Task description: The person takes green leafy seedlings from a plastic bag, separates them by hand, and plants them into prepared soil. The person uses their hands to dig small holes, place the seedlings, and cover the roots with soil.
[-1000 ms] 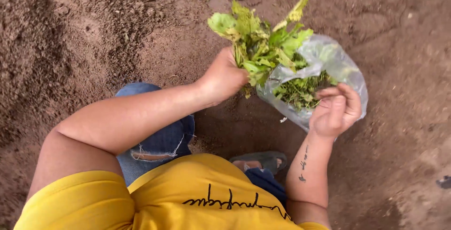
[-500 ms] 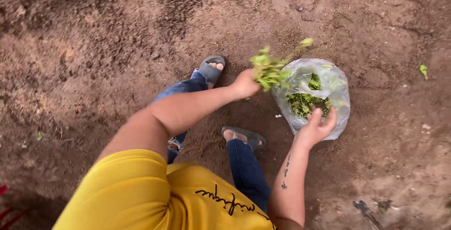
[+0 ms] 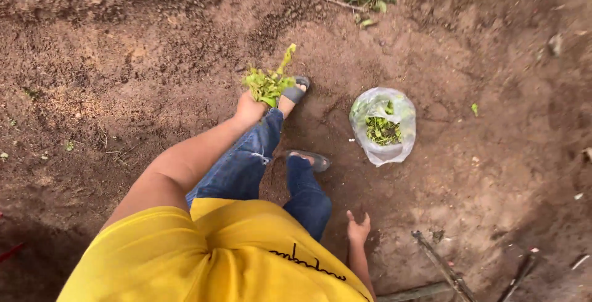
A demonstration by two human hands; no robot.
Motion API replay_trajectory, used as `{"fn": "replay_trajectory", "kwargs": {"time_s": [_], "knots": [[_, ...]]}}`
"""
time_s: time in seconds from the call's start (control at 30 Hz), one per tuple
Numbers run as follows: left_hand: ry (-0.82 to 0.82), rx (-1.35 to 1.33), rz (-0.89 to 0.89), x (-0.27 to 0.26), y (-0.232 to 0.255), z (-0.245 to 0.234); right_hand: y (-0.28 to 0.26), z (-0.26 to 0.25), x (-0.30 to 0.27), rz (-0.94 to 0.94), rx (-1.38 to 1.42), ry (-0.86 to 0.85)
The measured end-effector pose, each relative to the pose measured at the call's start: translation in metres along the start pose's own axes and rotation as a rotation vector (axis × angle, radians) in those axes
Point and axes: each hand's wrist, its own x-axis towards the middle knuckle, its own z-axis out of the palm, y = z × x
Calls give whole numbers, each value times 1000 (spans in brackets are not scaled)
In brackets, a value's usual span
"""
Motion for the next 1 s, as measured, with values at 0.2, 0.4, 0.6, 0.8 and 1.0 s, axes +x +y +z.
{"fn": "replay_trajectory", "kwargs": {"time_s": [0.2,0.4,0.6,0.8,1.0], "knots": [[166,-49,18,-34,-14,-79,-82,-71,-36,-245,231,-12],[314,-198,-37,-84,-76,-144,-141,-77,-76,-514,340,64],[484,-217,-114,-129,-131,-223,-74,-16,-108,-425,-220,-151],[486,-484,-149,-142,-126,-297,-57,-40,-151,-197,-304,-172],[477,-701,-110,-136,-116,-375,-178,-35,-214,-487,-304,16]]}}
